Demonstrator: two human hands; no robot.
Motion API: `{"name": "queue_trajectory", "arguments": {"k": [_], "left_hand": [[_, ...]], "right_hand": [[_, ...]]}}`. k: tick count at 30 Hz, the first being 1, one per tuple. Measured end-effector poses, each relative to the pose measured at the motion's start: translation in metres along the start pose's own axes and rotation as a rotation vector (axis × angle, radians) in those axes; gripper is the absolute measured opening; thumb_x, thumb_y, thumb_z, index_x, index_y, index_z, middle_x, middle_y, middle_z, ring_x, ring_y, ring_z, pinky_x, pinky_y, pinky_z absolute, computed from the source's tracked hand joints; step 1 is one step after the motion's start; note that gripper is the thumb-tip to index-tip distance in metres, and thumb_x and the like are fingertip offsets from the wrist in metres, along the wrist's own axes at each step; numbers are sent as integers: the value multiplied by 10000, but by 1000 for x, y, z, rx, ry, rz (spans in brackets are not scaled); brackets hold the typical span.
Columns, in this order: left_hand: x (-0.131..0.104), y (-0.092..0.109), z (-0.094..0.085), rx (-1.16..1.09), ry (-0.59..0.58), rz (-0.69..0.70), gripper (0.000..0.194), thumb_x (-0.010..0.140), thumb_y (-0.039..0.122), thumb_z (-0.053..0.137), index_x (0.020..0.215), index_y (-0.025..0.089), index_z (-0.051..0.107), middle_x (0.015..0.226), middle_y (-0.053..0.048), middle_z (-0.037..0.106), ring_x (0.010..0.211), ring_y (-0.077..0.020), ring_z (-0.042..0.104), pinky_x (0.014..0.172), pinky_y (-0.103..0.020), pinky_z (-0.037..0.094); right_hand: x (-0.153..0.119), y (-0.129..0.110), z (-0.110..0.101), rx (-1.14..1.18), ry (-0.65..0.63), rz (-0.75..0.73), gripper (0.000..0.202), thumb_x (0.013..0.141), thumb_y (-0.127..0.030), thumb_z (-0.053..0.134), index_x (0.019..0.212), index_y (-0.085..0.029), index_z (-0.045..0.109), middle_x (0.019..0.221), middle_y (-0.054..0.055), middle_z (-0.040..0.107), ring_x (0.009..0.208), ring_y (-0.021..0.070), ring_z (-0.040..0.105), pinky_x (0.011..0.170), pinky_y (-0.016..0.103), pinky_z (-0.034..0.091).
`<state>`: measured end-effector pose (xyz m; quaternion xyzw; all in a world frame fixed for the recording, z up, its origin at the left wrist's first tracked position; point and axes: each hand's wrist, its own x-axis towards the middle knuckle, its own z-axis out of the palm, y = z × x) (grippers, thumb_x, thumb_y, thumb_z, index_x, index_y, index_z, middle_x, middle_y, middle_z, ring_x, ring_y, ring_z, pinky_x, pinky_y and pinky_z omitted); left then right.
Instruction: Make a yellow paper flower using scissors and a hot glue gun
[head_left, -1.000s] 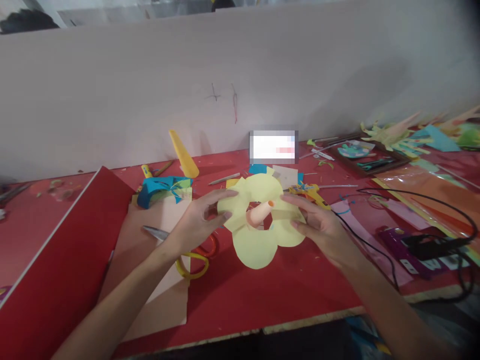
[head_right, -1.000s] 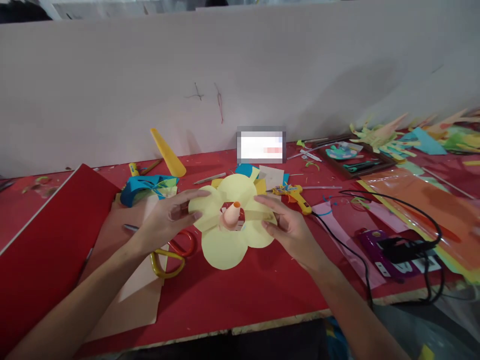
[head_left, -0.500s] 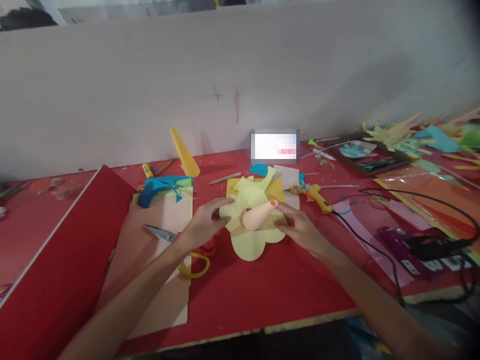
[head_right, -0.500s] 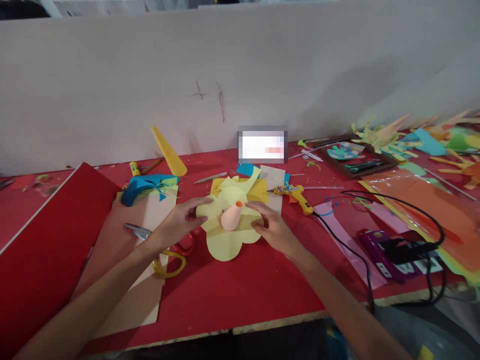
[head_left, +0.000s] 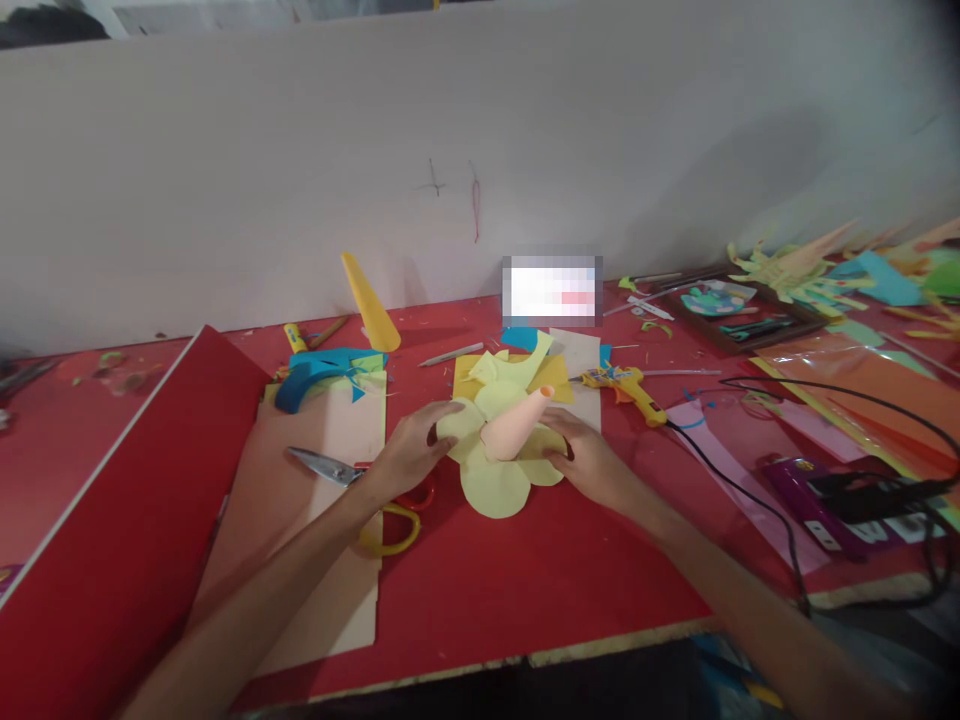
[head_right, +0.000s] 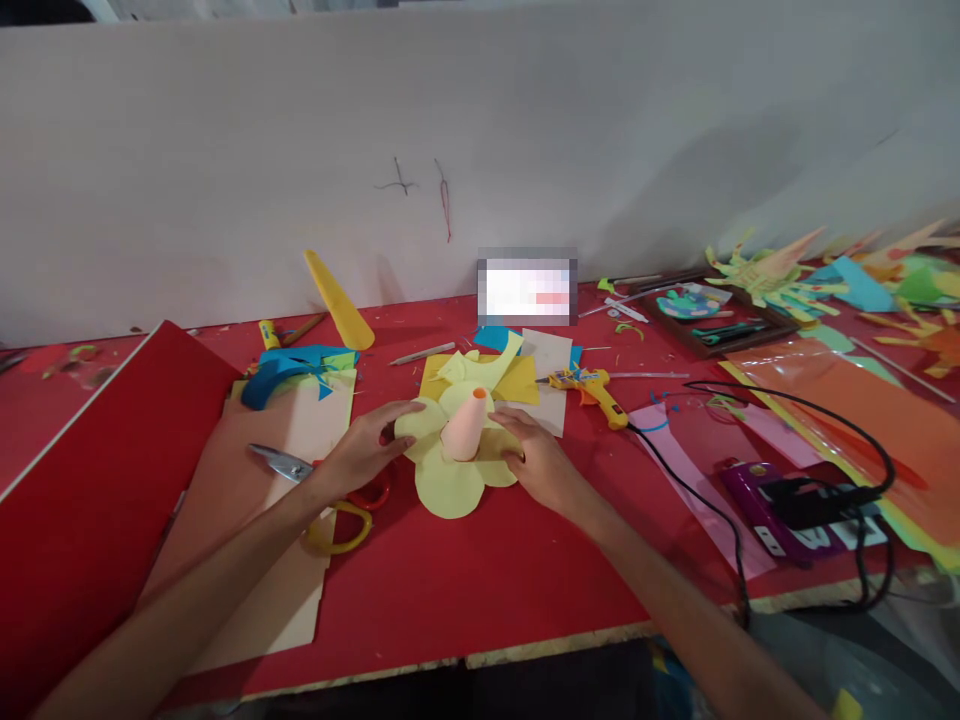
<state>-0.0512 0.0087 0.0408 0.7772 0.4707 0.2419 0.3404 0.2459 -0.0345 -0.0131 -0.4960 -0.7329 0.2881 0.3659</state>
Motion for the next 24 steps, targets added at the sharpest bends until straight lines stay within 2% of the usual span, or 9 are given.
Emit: {"name": "queue_trajectory", "arguments": {"k": [3,6,9,11,15,17,21,24], "left_hand": [[-1,-4,4,29,-5,26,398,908,286,609,1291,253,711,1229,-110,773,1030,-282,738,976,-442,580],[-1,-10,8,63,6,46,411,908,232,590,1301,255,708,1261,-98,759,1206,-299,700,1092,-466,537],[-3,-12,11,122,-5,81,447,926,186,568,1352,264,680,1384,-97,700,1335,-297,633,1153,-473,499],[-6,-10,12,221,26,96,451,960,196,560,1396,272,652,1519,-107,602,1390,-312,586,1175,-508,477],[-14,-4,17,470,160,159,429,1043,342,527,1460,276,604,1695,-113,390,1523,-351,420,1223,-581,398],[-17,-1,22,540,147,210,460,1066,405,486,1501,275,563,1701,-98,391,1555,-329,373,1262,-574,344],[-19,0,34,626,69,244,551,1080,484,436,1594,285,439,1698,-58,414,1581,-295,351,1328,-582,184],[-18,-1,38,657,60,241,590,1077,497,441,1619,269,399,1686,-69,432,1571,-291,380,1335,-576,150]], "right_hand": [[0,2,3,-61,3,-11,711,762,-22,551,1405,-310,646,1454,87,650,1369,298,608,1203,551,461],[0,1,5,-131,-8,-32,713,780,-15,537,1431,-291,622,1454,99,639,1388,296,591,1215,547,455],[-3,-5,4,-224,-31,-17,663,816,-30,540,1427,-274,618,1476,110,613,1389,306,590,1199,538,480],[-5,-11,1,-310,-45,10,612,844,-60,561,1413,-275,626,1524,107,573,1394,331,582,1167,551,511],[-4,-18,-7,-471,-57,-21,482,939,-180,593,1412,-268,623,1616,111,488,1440,372,529,1153,592,510],[-1,-18,-9,-495,-88,-93,487,998,-281,589,1483,-254,561,1636,124,473,1486,360,483,1201,588,464],[4,-17,-5,-525,-197,-212,655,1045,-486,552,1617,-215,384,1681,153,422,1597,331,323,1286,577,346],[5,-15,-1,-554,-270,-241,693,1057,-529,510,1639,-195,337,1702,165,384,1626,323,253,1308,582,296]]}}
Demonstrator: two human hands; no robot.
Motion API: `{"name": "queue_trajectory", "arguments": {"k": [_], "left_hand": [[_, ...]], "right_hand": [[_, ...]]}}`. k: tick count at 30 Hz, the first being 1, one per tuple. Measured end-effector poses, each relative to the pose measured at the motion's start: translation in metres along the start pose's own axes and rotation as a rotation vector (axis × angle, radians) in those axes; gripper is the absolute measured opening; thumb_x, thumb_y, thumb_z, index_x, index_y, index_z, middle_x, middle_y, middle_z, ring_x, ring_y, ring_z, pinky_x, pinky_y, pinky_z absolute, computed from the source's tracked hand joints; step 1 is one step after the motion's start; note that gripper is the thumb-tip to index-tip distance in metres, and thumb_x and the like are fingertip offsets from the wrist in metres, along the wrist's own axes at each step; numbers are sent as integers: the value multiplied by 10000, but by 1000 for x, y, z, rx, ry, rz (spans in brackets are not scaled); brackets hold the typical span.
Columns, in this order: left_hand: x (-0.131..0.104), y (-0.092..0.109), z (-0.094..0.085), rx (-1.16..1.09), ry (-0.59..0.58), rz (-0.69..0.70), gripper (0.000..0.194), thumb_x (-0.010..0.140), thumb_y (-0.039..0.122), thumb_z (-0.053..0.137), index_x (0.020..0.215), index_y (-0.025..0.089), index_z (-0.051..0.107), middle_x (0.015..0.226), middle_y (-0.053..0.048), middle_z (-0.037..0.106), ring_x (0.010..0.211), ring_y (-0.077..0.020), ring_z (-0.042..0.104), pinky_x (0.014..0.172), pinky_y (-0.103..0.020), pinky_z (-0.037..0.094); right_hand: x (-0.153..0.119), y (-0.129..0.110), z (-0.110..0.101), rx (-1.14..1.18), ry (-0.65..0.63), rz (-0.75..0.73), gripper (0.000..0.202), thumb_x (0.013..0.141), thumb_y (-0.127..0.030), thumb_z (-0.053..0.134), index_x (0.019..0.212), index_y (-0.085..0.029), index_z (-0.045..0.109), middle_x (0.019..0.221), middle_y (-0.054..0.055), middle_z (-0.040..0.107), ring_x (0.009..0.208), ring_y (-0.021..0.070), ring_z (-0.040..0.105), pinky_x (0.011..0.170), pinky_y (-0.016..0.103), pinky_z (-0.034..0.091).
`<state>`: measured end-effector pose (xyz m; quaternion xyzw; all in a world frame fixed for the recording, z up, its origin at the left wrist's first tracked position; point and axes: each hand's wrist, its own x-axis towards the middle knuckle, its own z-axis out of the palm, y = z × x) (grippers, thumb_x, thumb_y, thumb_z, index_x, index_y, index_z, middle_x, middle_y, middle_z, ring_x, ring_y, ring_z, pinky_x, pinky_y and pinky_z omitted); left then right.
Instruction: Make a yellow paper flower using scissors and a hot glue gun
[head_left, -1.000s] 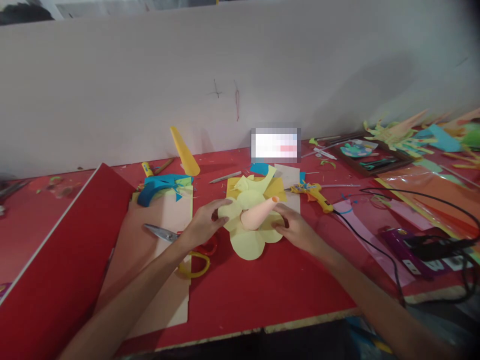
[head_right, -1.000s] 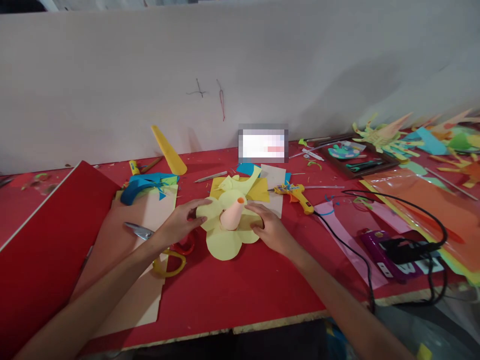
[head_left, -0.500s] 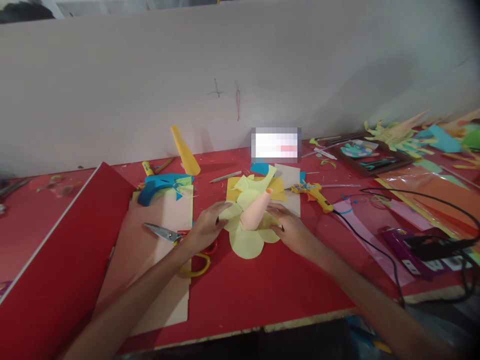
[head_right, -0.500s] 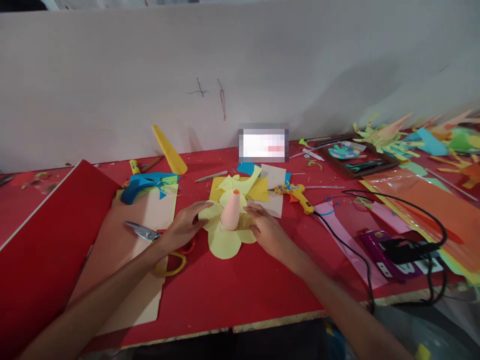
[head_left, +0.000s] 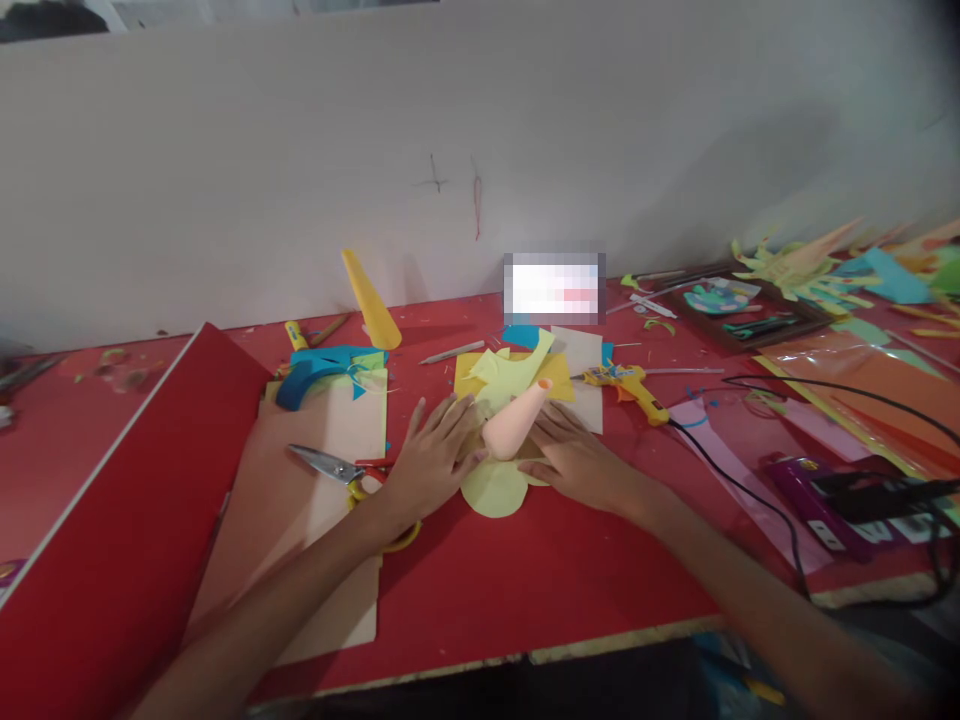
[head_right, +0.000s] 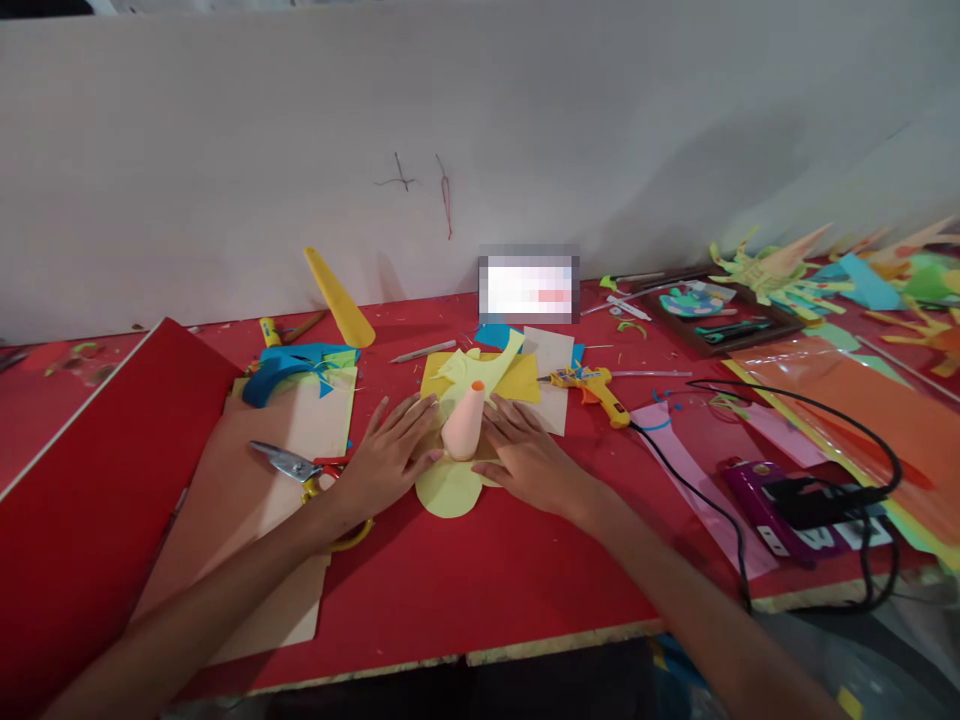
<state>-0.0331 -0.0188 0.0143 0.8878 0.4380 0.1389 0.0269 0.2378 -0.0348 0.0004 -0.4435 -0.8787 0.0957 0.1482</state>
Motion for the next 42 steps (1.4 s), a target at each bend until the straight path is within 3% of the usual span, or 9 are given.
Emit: {"name": "queue_trajectory", "arguments": {"k": [12,18,21,24,26,30,33,39,42], "left_hand": [[-1,-2,4,1,-68,11,579,1050,478,520,1576,244,462,1650,-91,481,1553,-316,415,1307,-637,182],[-1,-2,0,-42,-29,4,607,1041,496,538,1579,231,446,1658,-114,469,1546,-328,416,1308,-628,188],[1,-3,-3,-105,38,-27,497,1056,453,520,1505,240,513,1602,-106,542,1510,-302,463,1294,-595,257],[2,-8,-3,-196,115,-49,367,1065,358,511,1406,242,580,1513,-100,622,1435,-278,541,1239,-554,370],[3,-11,-1,-256,163,-51,324,1059,301,515,1365,241,604,1457,-97,659,1382,-271,582,1192,-530,433],[4,-15,1,-309,215,-32,298,1044,246,537,1330,232,620,1397,-103,687,1313,-271,619,1122,-499,497],[8,-17,-1,-287,184,-7,305,1018,178,554,1311,220,630,1386,-108,685,1302,-278,617,1104,-501,494],[22,-16,-8,-245,12,-44,147,1002,224,590,1086,229,711,1145,-79,728,1071,-261,660,931,-449,517],[23,-14,-7,-197,8,-64,211,1008,259,579,1186,243,691,1220,-94,696,1117,-276,628,936,-451,503]], "right_hand": [[-4,4,10,12,-31,-31,672,1056,-483,527,1651,-251,316,1695,149,402,1622,347,257,1307,630,259],[12,-2,-13,286,169,84,773,990,-604,601,1648,-317,312,1675,137,430,1586,356,336,1259,627,345],[27,-14,-30,547,286,94,632,964,-567,665,1513,-313,484,1551,114,574,1444,310,533,1170,518,476],[41,-24,-40,647,315,108,387,952,-554,674,1193,-250,669,1247,95,748,1153,287,707,996,435,562],[49,-28,-44,656,310,109,339,967,-542,646,1083,-225,680,1099,83,775,1002,264,732,894,389,569],[56,-30,-51,638,237,80,332,998,-523,588,1045,-206,675,1044,83,773,929,244,720,815,347,542],[56,-29,-53,624,148,66,357,1009,-537,568,1040,-201,684,1022,83,775,907,240,717,806,347,536],[50,-25,-44,633,170,96,331,1007,-522,576,1050,-216,695,1061,90,779,935,254,723,828,363,555],[48,-26,-42,651,184,90,322,1006,-517,576,1055,-219,692,1074,88,774,948,253,720,847,366,555]]}}
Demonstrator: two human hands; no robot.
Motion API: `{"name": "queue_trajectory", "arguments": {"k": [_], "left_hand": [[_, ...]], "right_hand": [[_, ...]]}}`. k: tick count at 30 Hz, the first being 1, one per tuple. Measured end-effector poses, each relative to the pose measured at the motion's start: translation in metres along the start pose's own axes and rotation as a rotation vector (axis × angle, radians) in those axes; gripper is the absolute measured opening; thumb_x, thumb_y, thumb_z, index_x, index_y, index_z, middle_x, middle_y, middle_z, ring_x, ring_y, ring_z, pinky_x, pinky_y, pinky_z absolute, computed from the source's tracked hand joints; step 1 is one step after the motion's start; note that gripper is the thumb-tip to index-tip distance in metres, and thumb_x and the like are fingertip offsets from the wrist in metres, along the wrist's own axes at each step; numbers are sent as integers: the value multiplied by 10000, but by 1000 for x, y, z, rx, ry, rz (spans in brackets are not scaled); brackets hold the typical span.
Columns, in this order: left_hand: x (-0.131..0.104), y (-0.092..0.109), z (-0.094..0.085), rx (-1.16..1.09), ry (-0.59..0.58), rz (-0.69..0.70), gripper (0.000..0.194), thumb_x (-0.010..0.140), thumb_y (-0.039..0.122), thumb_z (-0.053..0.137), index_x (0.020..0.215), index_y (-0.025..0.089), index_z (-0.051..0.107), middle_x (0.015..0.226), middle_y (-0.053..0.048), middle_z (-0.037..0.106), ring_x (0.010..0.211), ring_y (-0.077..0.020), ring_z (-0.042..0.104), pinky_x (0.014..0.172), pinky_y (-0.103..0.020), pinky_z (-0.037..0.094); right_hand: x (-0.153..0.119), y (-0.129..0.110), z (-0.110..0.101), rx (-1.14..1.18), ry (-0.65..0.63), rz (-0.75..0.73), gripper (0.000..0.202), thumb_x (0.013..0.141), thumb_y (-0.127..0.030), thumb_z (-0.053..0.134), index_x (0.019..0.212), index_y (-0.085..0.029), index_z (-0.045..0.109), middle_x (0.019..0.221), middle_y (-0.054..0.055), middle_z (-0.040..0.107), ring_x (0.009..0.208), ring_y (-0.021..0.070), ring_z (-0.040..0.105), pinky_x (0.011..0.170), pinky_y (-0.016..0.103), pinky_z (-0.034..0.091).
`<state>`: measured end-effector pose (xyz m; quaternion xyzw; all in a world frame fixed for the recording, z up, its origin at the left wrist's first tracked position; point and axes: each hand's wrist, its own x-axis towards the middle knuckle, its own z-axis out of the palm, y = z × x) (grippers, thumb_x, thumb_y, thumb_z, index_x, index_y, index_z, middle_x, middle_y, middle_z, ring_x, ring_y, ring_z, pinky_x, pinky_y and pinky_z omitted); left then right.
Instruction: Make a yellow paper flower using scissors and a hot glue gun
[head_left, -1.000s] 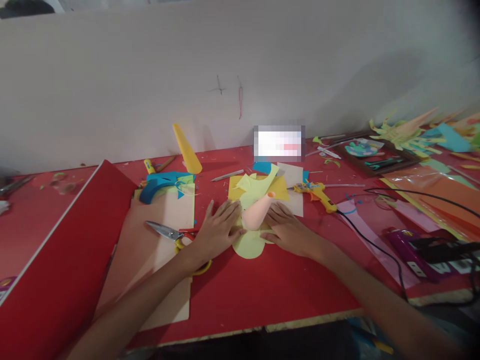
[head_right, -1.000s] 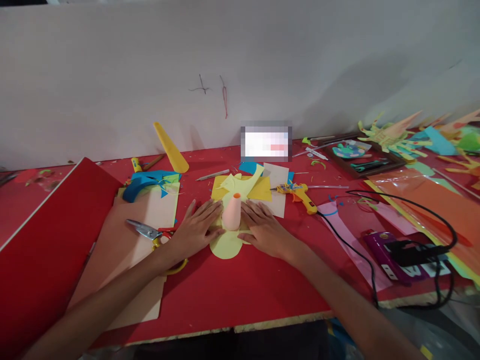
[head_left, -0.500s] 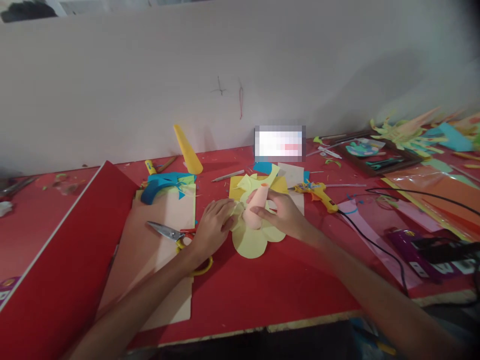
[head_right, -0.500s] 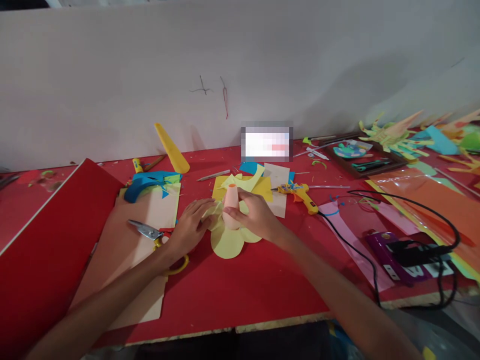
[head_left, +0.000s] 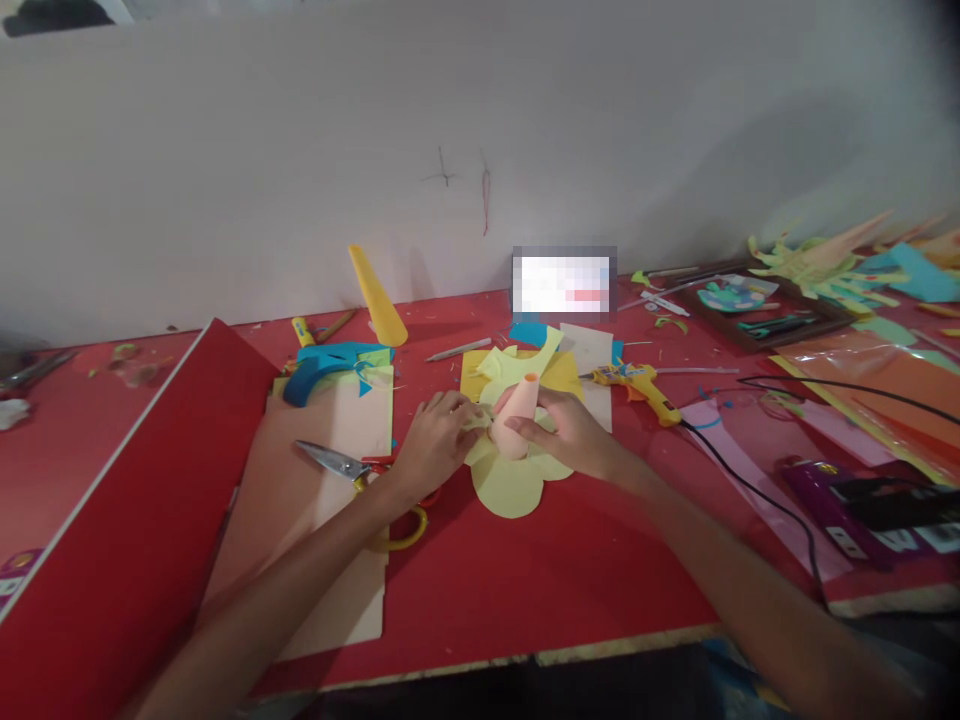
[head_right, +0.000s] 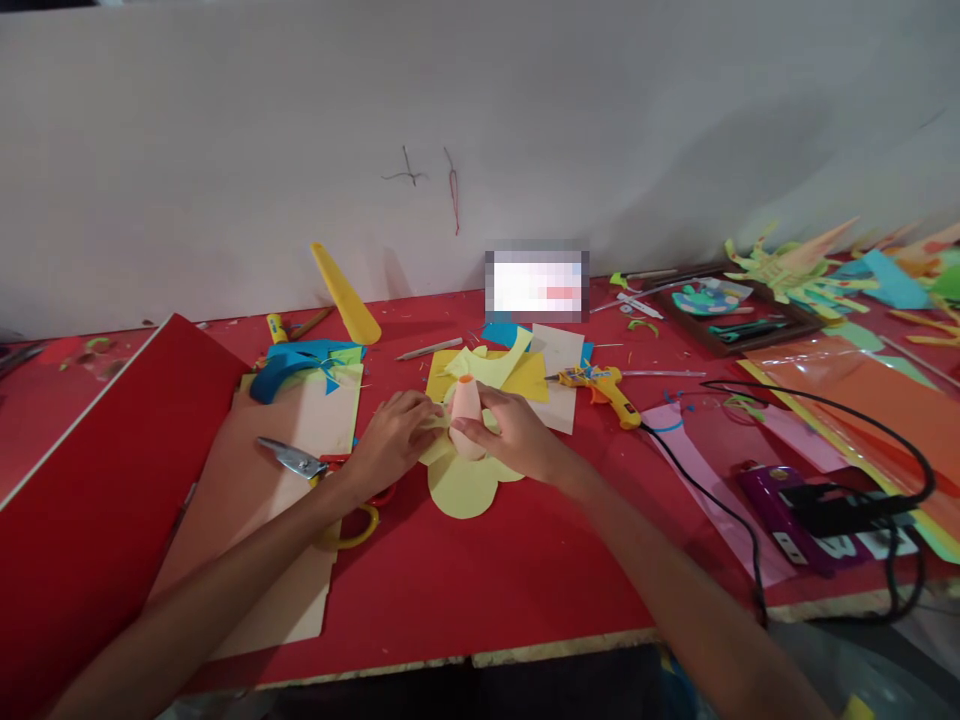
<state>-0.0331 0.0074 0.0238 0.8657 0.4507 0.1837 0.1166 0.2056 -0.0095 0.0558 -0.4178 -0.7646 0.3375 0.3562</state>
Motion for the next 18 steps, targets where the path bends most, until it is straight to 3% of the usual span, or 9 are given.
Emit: {"name": "queue_trajectory", "arguments": {"k": [3,6,11,18], "left_hand": [[0,-3,5,47,37,-87,357,1019,333,567,1368,263,596,1386,-101,649,1241,-312,578,998,-489,483],[2,-10,10,66,17,-161,401,998,340,592,1391,262,575,1398,-88,661,1267,-323,571,1045,-514,465],[8,-15,13,1,-37,-122,374,950,287,660,1324,289,648,1335,-68,679,1236,-299,598,1028,-481,484],[4,-11,11,6,-1,-84,327,971,271,640,1288,314,706,1500,-65,581,1366,-320,515,1065,-511,479]], "right_hand": [[-1,-1,1,25,-1,-6,313,1007,-513,571,1061,-224,679,1051,75,771,921,240,714,830,352,552],[-2,-1,1,32,3,-2,300,1003,-500,576,1061,-224,676,1045,73,768,920,241,713,832,352,546],[-3,0,2,50,19,14,297,996,-487,584,1061,-219,694,1084,83,765,974,254,719,868,364,553],[-7,6,12,84,82,9,378,999,-552,579,1190,-241,678,1172,91,768,1058,278,722,909,396,586]]}}
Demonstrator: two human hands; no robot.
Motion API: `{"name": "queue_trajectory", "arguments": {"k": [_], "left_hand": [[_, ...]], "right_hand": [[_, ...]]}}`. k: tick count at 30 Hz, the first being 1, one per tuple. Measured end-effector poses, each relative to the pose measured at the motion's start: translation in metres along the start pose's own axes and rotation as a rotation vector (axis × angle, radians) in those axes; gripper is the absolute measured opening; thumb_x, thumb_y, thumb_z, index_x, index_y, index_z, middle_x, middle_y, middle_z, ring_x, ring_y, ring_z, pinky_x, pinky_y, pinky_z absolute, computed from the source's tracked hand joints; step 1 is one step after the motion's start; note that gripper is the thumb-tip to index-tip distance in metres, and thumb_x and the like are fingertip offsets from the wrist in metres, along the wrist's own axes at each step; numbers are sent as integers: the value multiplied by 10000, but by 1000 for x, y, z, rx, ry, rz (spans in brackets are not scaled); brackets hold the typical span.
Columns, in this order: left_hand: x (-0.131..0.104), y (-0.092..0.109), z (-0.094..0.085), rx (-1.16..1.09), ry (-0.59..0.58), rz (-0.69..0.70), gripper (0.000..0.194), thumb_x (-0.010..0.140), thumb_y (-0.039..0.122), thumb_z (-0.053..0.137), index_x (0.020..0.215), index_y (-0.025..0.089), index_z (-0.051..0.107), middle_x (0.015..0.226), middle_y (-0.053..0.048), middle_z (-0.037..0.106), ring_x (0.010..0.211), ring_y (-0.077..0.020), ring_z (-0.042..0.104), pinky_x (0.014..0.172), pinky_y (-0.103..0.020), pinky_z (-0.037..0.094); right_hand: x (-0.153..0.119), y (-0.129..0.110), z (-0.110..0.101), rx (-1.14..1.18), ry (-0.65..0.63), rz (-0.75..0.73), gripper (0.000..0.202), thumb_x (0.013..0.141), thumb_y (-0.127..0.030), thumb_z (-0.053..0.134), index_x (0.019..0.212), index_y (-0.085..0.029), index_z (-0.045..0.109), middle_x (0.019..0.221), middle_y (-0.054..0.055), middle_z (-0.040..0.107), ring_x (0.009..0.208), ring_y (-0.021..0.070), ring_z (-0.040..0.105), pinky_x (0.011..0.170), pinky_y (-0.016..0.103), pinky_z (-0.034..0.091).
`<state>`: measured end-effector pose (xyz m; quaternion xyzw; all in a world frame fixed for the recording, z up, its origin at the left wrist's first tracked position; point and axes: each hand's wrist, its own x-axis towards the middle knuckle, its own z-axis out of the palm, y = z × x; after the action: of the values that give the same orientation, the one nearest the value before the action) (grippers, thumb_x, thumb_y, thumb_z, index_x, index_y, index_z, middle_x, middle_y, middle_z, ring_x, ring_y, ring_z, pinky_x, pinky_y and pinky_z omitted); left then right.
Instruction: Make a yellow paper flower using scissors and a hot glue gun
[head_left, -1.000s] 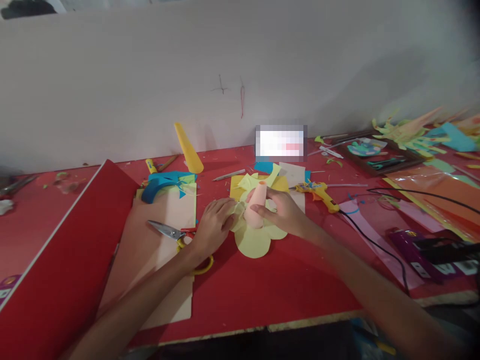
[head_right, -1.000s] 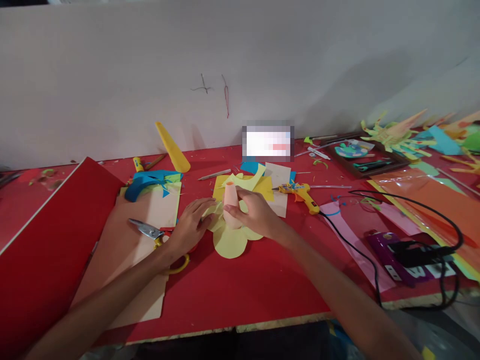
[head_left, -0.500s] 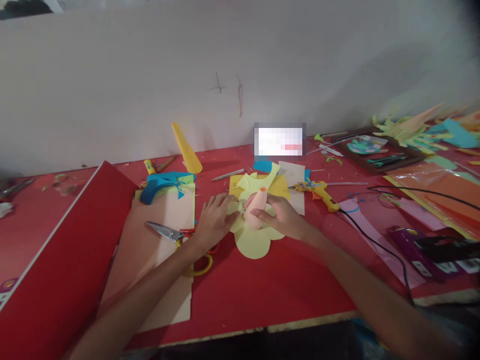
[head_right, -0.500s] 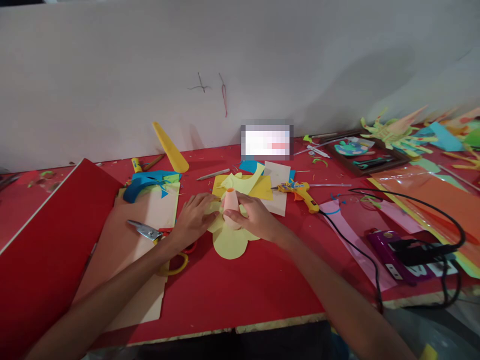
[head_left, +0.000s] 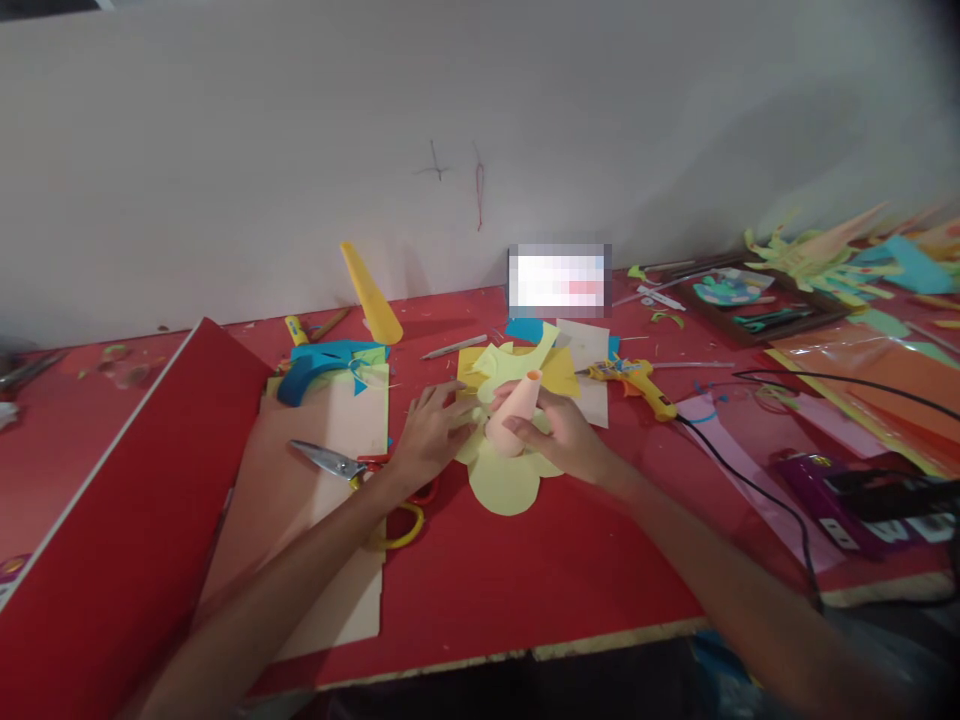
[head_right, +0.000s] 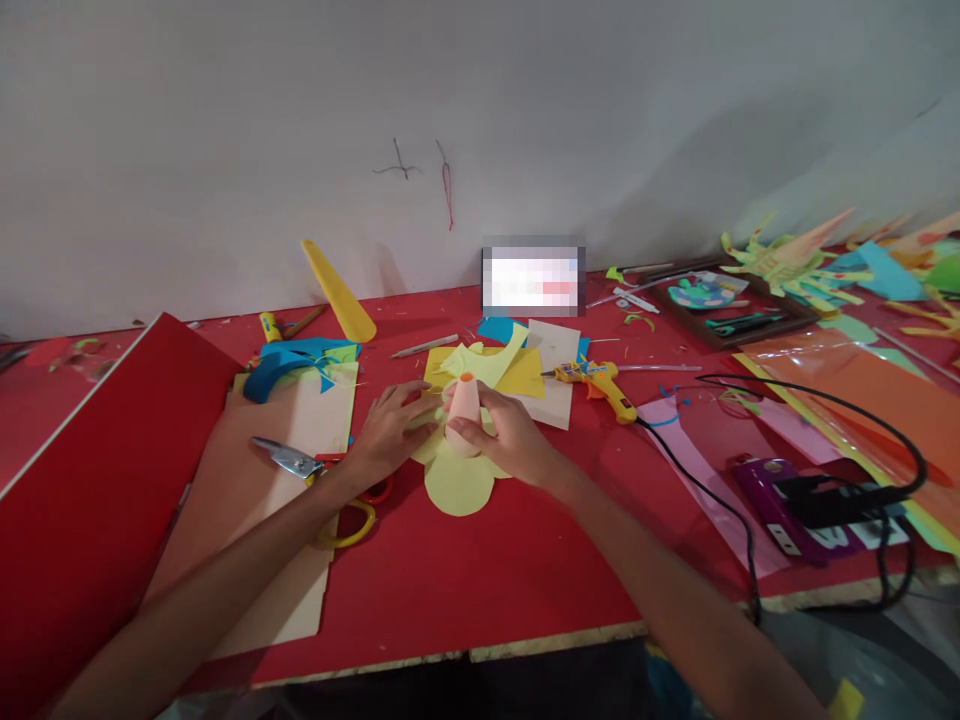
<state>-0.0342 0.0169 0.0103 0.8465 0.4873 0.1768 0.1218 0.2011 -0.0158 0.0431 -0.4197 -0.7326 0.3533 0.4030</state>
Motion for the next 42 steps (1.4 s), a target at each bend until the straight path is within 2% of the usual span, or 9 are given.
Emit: {"name": "queue_trajectory", "arguments": {"k": [7,11,14,17,22,25,30,34,42], "left_hand": [[0,2,-2,-58,36,38,286,972,247,613,1238,266,717,1454,-98,622,1354,-314,548,1086,-510,468],[4,1,-12,-356,212,-81,244,1023,361,516,975,202,694,974,-72,727,906,-202,672,853,-342,536],[14,-4,-23,-675,283,-299,528,1025,550,469,612,225,417,539,30,419,524,-131,442,555,-273,413],[27,-17,-37,-959,399,-382,569,982,595,513,630,245,235,561,72,225,477,-105,286,490,-248,334],[28,-45,-66,-317,149,-205,109,908,240,558,808,219,594,779,-40,641,749,-193,614,699,-296,482],[26,-47,-79,152,29,-167,322,850,68,484,1058,230,670,1135,-114,704,914,-252,671,739,-342,479],[43,-19,-93,268,-72,-195,166,970,272,534,968,254,699,840,-74,719,773,-277,673,682,-340,440],[64,1,-101,326,-70,-162,280,980,305,564,1219,269,704,914,-101,747,831,-316,697,749,-381,473],[103,-14,-50,489,-85,-67,268,1007,224,519,1166,137,717,1234,-213,684,1214,-380,606,974,-492,465]], "right_hand": [[-3,10,7,-39,1,-13,451,1012,-621,532,1218,-251,687,1219,105,750,1106,298,712,933,442,606],[-4,13,7,-29,7,-3,480,1003,-614,560,1295,-240,637,1191,107,765,1102,300,725,967,448,593],[-4,14,8,-15,20,3,464,1000,-596,575,1288,-237,632,1197,106,762,1081,292,735,973,442,591],[-4,13,8,-17,7,7,426,1002,-564,578,1259,-230,644,1220,118,751,1102,300,727,966,451,595],[-3,12,9,6,15,33,435,1000,-549,583,1298,-235,619,1198,114,759,1090,297,727,923,456,619],[-3,12,9,36,8,39,450,998,-560,581,1303,-231,611,1196,115,758,1065,291,732,881,448,636],[-4,16,10,-14,40,33,430,998,-561,577,1272,-235,637,1203,115,765,1094,300,731,958,458,597],[-3,18,12,-31,53,15,416,999,-547,567,1269,-238,638,1220,114,767,1118,301,729,985,448,573],[-4,15,10,0,44,20,432,998,-559,572,1240,-208,643,1171,125,766,1058,307,737,935,466,600]]}}
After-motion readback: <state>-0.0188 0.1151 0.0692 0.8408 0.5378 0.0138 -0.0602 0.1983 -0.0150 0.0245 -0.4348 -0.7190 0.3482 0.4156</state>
